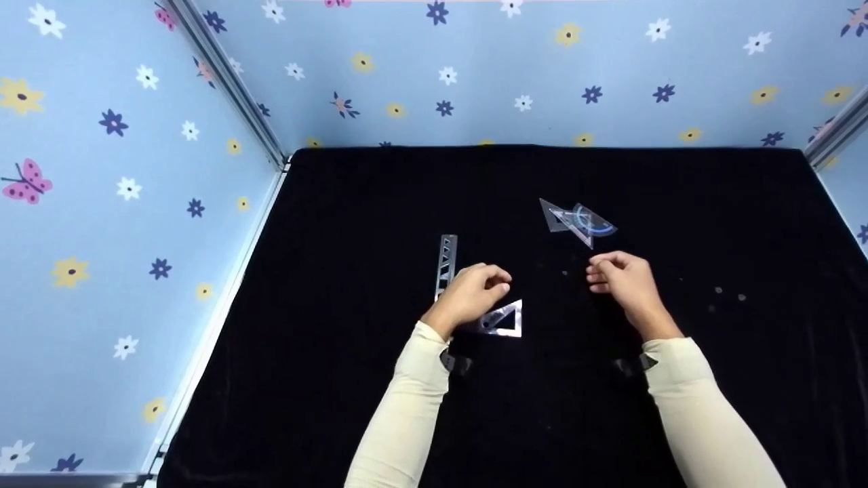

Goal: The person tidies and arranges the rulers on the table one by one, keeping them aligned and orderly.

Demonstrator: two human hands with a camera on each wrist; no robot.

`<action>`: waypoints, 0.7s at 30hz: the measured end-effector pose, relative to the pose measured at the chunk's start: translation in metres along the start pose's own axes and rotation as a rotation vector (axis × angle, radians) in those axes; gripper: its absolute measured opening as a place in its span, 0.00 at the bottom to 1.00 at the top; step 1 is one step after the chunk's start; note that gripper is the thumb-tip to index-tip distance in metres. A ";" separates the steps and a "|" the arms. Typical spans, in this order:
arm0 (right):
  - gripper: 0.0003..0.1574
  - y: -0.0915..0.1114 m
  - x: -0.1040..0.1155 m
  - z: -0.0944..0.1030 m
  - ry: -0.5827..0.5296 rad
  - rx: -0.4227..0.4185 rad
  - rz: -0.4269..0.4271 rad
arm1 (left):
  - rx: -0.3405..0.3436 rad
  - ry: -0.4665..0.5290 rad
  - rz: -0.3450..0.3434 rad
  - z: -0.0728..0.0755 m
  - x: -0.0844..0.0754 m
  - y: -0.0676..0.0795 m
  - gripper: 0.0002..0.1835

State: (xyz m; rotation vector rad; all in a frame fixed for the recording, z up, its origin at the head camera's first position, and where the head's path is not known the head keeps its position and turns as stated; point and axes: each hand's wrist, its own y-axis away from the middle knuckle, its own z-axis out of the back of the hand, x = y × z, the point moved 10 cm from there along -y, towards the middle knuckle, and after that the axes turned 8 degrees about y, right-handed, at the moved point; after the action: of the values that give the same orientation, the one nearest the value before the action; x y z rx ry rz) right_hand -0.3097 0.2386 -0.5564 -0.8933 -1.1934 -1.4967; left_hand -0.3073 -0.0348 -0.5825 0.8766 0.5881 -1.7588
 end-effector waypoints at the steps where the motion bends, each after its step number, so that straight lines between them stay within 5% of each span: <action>1: 0.11 -0.002 -0.001 0.001 -0.001 -0.003 -0.003 | -0.002 -0.001 0.005 0.000 -0.002 -0.001 0.15; 21: 0.13 -0.019 0.008 0.015 0.030 -0.174 0.034 | -0.017 0.004 0.038 -0.012 -0.010 -0.041 0.14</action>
State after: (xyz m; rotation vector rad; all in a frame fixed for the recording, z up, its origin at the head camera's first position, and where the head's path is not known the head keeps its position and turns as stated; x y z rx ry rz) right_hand -0.3305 0.2518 -0.5503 -0.9984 -1.0320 -1.5987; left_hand -0.3405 -0.0060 -0.5825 0.8740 0.5849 -1.7158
